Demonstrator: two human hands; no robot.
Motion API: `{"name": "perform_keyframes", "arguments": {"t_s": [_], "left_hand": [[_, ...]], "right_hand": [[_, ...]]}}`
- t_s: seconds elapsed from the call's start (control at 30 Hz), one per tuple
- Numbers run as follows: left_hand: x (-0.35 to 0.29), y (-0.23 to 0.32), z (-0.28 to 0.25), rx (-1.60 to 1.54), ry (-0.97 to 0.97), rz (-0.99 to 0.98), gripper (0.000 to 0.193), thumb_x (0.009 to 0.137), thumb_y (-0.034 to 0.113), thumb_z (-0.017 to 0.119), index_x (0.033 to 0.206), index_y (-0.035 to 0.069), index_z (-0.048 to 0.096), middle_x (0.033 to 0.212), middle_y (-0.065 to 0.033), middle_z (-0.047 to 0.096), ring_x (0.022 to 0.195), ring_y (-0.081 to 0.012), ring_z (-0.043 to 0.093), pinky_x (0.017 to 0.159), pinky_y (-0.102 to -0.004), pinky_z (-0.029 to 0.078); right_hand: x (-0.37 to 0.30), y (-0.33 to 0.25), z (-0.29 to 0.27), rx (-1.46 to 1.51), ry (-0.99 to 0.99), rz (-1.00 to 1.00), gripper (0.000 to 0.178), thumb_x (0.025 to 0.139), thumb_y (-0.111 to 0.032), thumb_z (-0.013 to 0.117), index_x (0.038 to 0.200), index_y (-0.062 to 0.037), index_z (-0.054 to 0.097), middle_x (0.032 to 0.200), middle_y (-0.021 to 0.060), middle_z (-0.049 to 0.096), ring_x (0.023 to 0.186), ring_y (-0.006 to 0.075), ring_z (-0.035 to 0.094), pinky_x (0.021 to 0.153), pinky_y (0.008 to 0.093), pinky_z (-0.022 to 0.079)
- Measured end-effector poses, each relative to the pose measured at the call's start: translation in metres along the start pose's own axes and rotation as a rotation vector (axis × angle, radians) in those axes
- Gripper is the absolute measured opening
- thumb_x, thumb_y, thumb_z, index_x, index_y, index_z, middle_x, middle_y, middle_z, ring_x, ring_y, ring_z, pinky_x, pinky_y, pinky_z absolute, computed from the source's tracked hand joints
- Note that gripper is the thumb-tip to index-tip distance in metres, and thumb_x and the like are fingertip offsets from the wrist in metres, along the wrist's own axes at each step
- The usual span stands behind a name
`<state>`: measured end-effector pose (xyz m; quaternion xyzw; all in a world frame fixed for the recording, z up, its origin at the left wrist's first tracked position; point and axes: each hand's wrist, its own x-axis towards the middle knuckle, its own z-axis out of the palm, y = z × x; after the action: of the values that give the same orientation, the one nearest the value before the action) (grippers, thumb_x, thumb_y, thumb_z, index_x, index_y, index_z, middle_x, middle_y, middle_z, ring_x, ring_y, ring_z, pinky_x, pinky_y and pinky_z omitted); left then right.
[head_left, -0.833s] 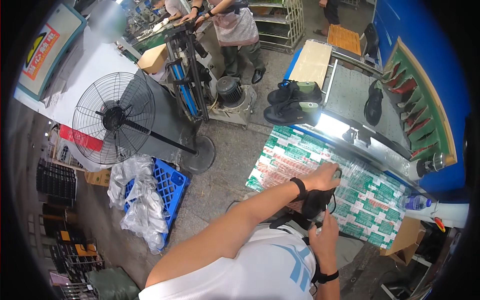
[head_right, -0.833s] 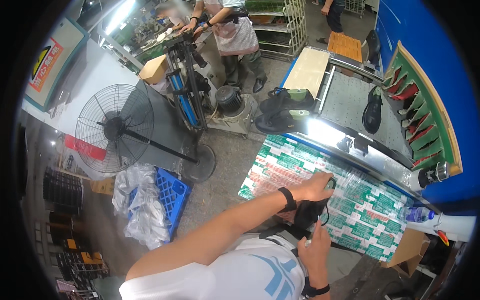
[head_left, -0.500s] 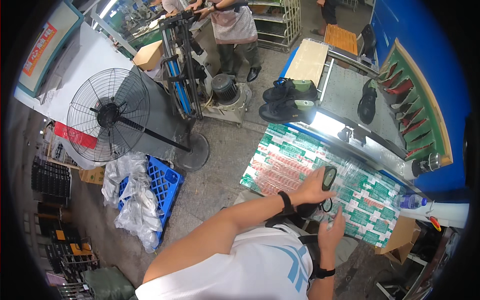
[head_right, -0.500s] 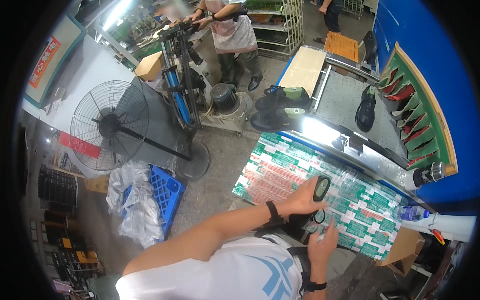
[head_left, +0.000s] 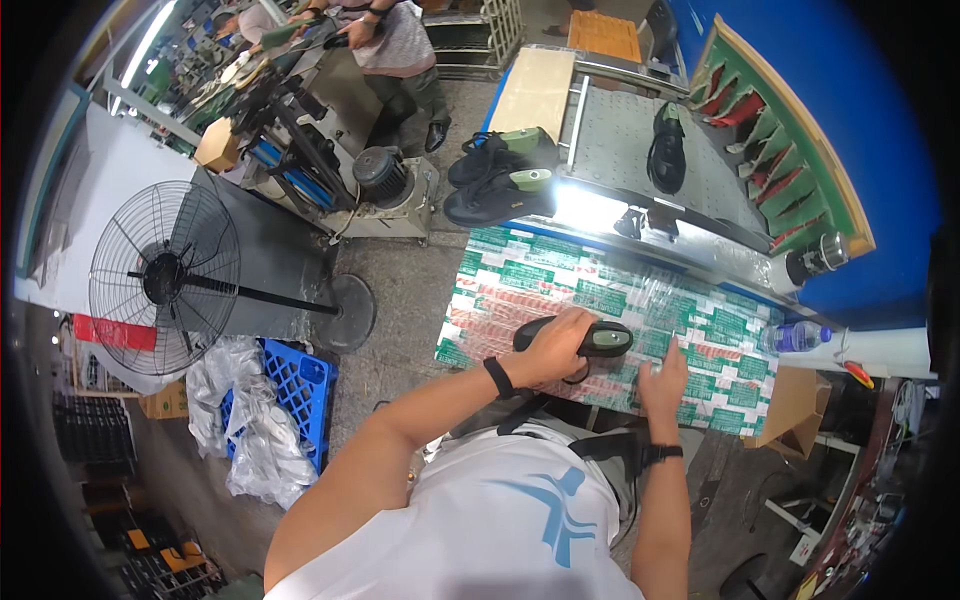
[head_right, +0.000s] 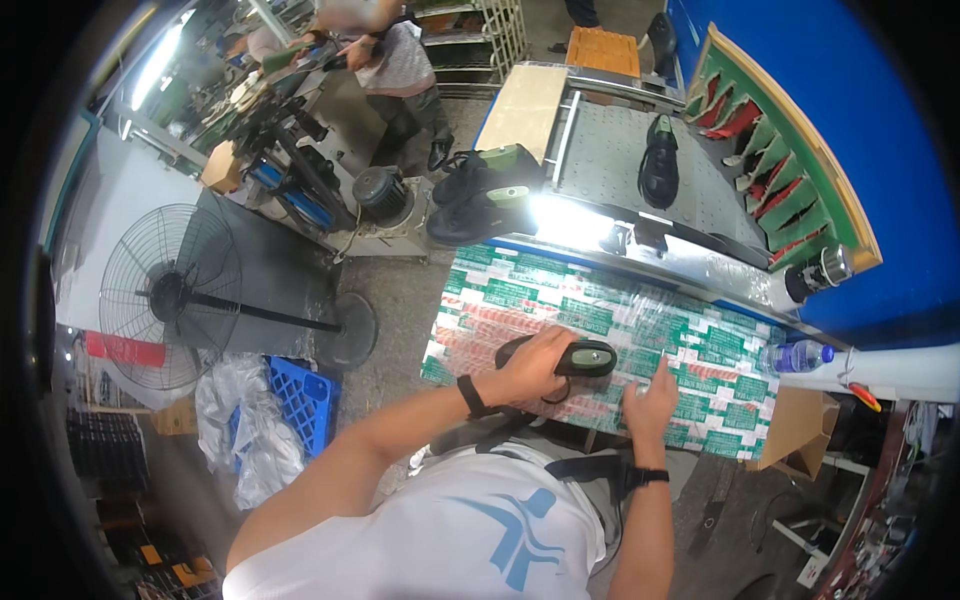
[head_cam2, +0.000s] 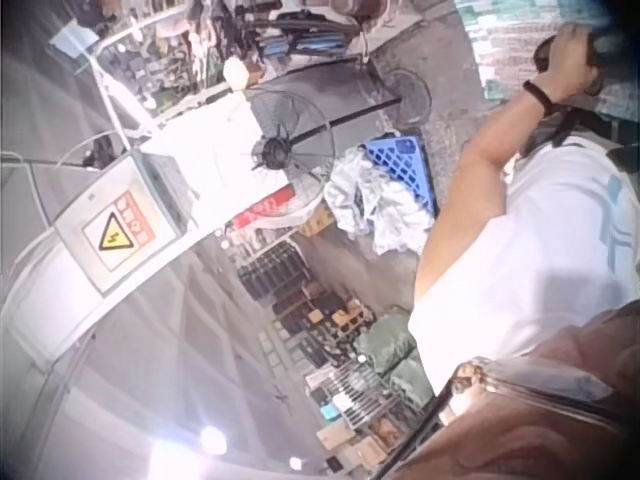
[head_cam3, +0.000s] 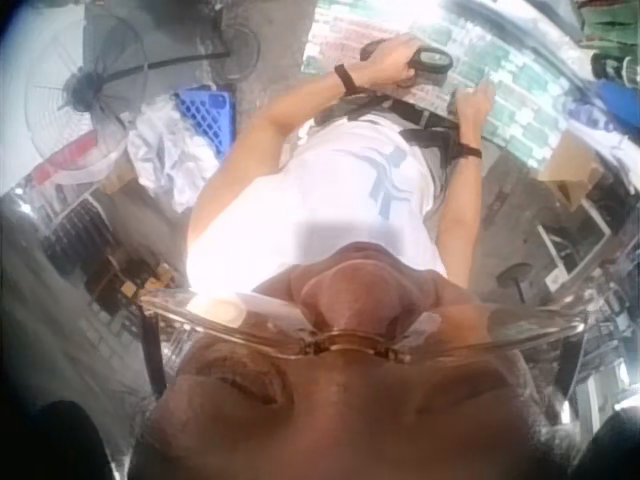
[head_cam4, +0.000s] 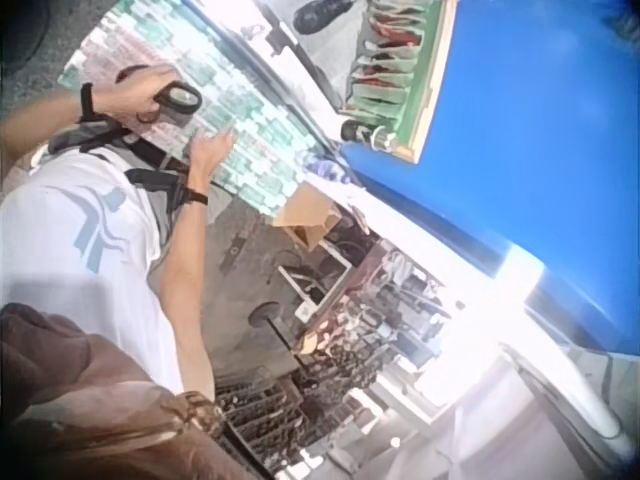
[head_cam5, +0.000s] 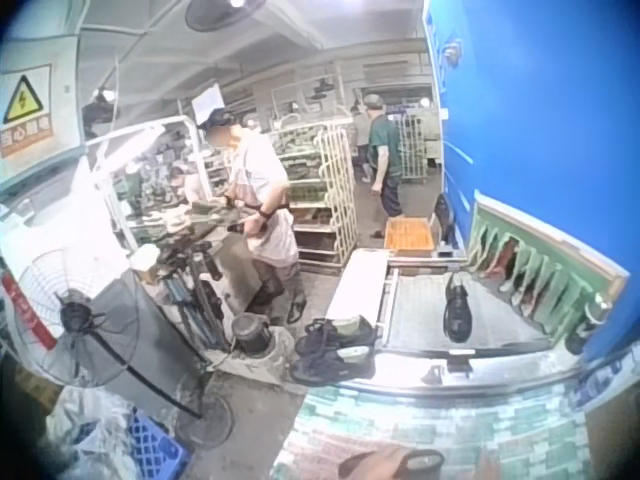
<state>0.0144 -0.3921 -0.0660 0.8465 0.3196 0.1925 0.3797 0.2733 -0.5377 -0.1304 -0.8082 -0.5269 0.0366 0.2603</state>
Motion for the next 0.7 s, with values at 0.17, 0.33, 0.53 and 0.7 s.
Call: {"name": "perform_keyframes", "arguments": {"t_s": [0.17,0.33,0.53,0.7], "left_hand": [[-0.001,0.004,0.0,-0.103,0.182,0.002,0.051,0.082,0.005,0.085,0.131,0.006,0.072,0.117,-0.0186,0.071,0.113,-0.0439,0.07,0.098,-0.0495,0.058],[-0.001,0.001,-0.039,-0.116,0.113,-0.089,0.058,0.079,0.005,0.092,0.133,0.006,0.073,0.121,-0.0193,0.073,0.115,-0.0426,0.072,0.099,-0.0473,0.059],[0.049,0.046,-0.176,-0.037,0.089,0.04,0.07,0.073,0.002,0.098,0.138,0.005,0.072,0.127,-0.0143,0.074,0.118,-0.0334,0.072,0.106,-0.0416,0.056],[0.184,0.063,-0.268,0.142,0.314,0.147,0.066,0.072,-0.003,0.095,0.133,0.006,0.072,0.123,-0.016,0.075,0.116,-0.0362,0.073,0.103,-0.0421,0.057]], "right_hand": [[0.013,-0.004,0.01,-0.088,0.116,-0.05,0.087,0.085,-0.018,0.074,0.165,0.0049,0.049,0.117,0.0227,0.067,0.108,0.0445,0.064,0.097,0.0561,0.05],[0.005,-0.003,0.012,-0.101,0.148,-0.116,0.09,0.082,-0.019,0.074,0.166,0.0043,0.048,0.115,0.0193,0.066,0.108,0.0413,0.064,0.101,0.0541,0.049],[0.007,-0.004,0.01,-0.089,0.131,-0.087,0.089,0.081,-0.019,0.073,0.164,0.0058,0.05,0.116,0.0195,0.066,0.107,0.0411,0.064,0.099,0.0536,0.049],[0.004,-0.001,0.004,-0.089,0.135,-0.062,0.089,0.081,-0.019,0.073,0.164,0.0054,0.05,0.117,0.0197,0.066,0.106,0.0404,0.064,0.097,0.0536,0.05]]}}
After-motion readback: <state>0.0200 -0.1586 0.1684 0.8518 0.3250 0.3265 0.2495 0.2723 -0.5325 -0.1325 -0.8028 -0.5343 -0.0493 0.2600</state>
